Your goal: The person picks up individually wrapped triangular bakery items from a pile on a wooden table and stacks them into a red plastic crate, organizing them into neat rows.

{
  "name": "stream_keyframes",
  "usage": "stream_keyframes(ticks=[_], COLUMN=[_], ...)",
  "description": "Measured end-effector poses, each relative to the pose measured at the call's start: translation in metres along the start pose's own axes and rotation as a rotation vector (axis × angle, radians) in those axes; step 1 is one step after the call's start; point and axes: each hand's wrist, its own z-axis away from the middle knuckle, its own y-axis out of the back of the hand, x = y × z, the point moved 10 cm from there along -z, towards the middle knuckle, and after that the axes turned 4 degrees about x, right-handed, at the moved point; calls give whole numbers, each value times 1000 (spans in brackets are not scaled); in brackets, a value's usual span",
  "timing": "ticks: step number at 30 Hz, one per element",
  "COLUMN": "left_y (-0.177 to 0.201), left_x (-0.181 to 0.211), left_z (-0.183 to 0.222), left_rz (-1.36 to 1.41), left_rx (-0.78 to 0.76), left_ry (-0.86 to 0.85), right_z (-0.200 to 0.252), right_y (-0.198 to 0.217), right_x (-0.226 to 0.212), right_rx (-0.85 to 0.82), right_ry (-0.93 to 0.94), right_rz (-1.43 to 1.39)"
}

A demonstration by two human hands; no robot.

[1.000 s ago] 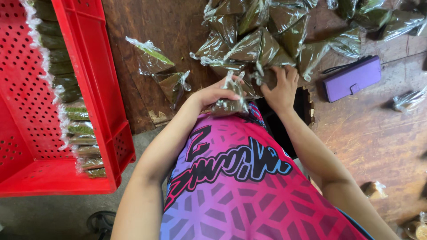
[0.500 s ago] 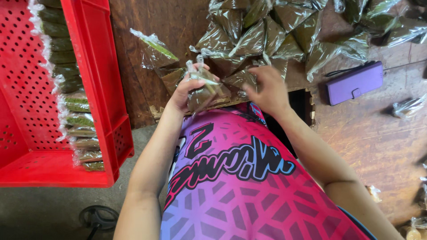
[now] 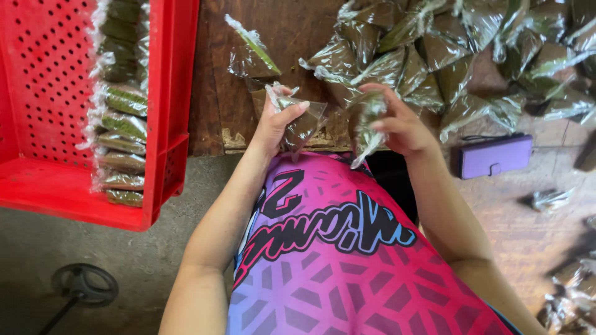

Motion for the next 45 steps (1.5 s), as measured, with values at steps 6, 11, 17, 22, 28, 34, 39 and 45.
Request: stream_keyframes(ticks=[6,11,17,22,28,34,39,45], left_y=[-8,13,36,35,23,-11,-22,13], left_x=[11,8,38,69,68,127,156,176], left_z=[7,0,16,34,30,87,117,127], left_rz=[-133,-207,-61,-225,-8,-458,-719,-33], left_rx=[-14,107,321,456,412,431,531,519], left_ry=[-137,-287,-454,-618,-609,-970,-1124,-1119], right_z=[-12,-51,-61,-63,-77,-71,-64,-45], right_y=[-77,-71,-120,-124,-142,-180,-202,-257], right_x=[-46,-12,12,3,3,-6,-14,-57], right_rx=[-413,-41,-114,-8,-8,-139,-135,-253], right_ry=[53,126,-54,-41,78,-31,8,160], right_rz=[-527,-313,-135,-317,-408,-504,-405,-291])
